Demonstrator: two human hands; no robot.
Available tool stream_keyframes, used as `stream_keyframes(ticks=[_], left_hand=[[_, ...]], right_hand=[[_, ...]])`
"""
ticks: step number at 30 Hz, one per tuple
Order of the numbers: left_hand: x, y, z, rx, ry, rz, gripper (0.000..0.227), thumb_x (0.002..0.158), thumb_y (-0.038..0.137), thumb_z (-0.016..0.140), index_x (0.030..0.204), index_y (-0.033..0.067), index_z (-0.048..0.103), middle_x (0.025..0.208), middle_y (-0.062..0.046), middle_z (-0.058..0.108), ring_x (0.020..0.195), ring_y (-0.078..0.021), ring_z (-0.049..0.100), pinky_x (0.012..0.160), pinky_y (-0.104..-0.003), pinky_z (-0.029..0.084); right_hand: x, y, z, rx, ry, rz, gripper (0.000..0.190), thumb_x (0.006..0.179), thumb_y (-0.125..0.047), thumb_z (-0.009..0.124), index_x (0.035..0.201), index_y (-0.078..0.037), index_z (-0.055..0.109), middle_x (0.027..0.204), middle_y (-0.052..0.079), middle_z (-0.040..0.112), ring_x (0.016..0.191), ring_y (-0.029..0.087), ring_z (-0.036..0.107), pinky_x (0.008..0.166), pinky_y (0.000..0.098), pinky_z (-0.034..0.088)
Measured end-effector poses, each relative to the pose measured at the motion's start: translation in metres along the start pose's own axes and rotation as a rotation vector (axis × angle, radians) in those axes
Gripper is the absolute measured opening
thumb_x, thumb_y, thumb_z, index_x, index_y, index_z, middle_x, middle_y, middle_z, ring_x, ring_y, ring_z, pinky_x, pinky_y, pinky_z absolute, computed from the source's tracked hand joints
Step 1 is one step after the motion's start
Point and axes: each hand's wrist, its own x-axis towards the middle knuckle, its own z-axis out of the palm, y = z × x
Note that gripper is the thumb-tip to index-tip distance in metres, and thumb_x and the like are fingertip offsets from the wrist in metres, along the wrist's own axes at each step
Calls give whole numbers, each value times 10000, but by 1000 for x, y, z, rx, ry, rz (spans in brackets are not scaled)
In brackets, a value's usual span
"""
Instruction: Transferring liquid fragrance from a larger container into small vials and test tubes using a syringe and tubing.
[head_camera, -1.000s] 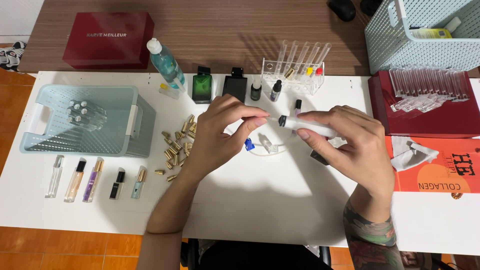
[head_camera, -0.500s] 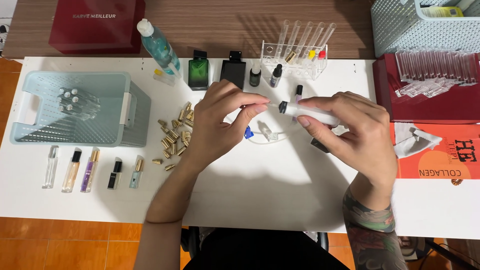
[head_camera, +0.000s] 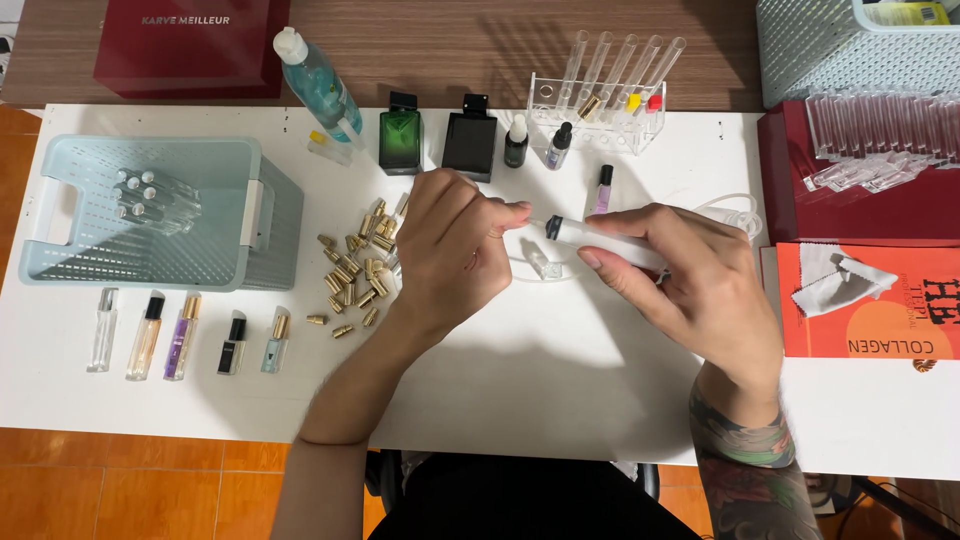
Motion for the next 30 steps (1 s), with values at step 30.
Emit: stream_keyframes(ticks=[30], left_hand=[[0,14,0,-944,-552,-605,167,1093,126,594,1085,-25,667,1009,-69,724,906,-107,688,855,-278,564]], right_hand=[[-44,74,-49,419,564,-24,334,1088,-199,826,1128,104,692,909,101,688,724,105,603,673,176,447]])
